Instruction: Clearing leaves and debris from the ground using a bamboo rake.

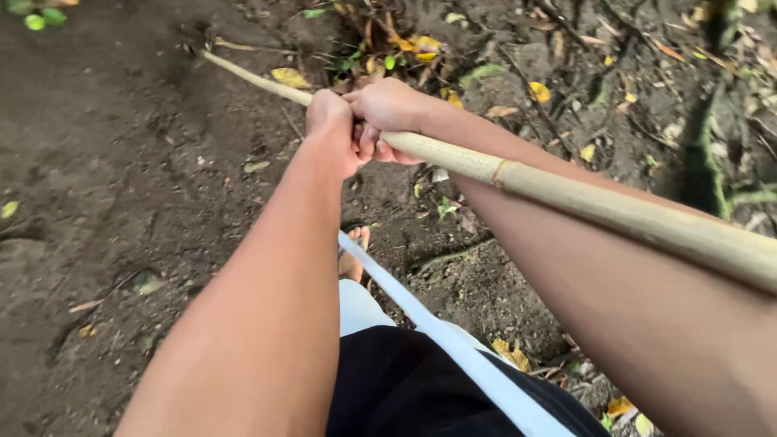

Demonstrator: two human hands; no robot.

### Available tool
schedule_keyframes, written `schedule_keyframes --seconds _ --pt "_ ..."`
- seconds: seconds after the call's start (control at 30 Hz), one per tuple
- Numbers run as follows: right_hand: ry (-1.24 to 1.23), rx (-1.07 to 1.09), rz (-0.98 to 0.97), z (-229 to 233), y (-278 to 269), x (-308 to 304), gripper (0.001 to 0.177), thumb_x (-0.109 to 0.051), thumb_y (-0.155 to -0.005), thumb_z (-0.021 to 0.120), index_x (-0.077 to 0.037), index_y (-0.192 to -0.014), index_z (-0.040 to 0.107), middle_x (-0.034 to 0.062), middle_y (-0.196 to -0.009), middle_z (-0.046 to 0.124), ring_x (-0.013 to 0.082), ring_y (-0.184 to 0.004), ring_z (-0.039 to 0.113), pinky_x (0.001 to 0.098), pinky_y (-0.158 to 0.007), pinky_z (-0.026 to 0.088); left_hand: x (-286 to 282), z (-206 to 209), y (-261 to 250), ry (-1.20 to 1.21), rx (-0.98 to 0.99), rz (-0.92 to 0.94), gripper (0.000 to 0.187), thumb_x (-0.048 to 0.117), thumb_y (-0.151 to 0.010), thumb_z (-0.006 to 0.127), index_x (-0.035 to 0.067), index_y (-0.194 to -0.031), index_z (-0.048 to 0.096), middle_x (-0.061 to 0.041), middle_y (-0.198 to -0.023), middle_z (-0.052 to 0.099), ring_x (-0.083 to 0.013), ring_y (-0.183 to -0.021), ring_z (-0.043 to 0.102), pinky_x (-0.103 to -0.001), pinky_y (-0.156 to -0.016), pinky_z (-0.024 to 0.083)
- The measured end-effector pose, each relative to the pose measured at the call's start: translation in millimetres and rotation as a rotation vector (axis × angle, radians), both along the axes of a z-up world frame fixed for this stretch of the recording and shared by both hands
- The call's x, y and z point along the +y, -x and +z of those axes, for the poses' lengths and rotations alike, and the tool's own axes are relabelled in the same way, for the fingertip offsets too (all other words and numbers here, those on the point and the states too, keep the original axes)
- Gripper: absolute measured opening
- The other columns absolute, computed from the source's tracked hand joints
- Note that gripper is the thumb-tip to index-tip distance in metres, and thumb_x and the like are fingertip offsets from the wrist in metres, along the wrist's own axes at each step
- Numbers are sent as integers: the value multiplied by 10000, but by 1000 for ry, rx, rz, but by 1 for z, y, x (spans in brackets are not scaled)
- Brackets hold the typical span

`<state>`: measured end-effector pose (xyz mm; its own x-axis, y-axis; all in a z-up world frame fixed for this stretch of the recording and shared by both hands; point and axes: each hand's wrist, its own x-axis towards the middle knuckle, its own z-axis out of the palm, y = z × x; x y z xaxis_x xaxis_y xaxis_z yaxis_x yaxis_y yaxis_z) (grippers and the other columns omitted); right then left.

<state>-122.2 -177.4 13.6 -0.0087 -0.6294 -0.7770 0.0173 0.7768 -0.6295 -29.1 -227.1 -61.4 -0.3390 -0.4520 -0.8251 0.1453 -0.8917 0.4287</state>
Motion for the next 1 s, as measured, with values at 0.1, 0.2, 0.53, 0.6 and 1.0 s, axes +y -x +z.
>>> schedule_keyframes --seconds 0.1,0.2,0.53,0.6,1.0 --pt "-28 117 27 8 19 40 321 -257 -1045 495 5 -991 673 85 -587 566 116 -367 465 272 -290 340 36 -6 30 -45 33 -41 332 278 -962 309 55 -763 453 -36 -548 423 -143 -365 401 -256 -316 347" --pt "-12 121 -21 1 48 105 279 -247 -1003 507 -78 -928 716 89 -574 575 119 -348 464 264 -283 339 96 -9 59 -60 41 -79 316 255 -953 304 49 -759 446 -48 -541 408 -164 -359 386 -294 -315 340" --pt "-119 1 -366 35 88 377 411 -310 -1064 527 -23 -773 561 61 -583 535 60 -360 406 227 -275 309 358 36 110 -11 -1 -317 381 331 -987 292 46 -810 474 -19 -540 392 -143 -377 347 -317 -326 307" --pt "-91 -3 -384 37 96 415 353 -289 -1064 503 -34 -833 579 52 -587 529 59 -362 402 225 -275 307 391 45 117 13 -9 -349 341 288 -978 311 37 -822 482 -26 -549 405 -147 -382 358 -326 -332 310" --pt "109 -35 -399 62 108 463 493 -178 -1018 450 -315 -1474 578 -16 -612 484 40 -392 390 221 -316 341 430 79 135 240 -28 -375 192 150 -888 418 25 -788 524 -61 -560 459 -173 -389 401 -365 -337 315"
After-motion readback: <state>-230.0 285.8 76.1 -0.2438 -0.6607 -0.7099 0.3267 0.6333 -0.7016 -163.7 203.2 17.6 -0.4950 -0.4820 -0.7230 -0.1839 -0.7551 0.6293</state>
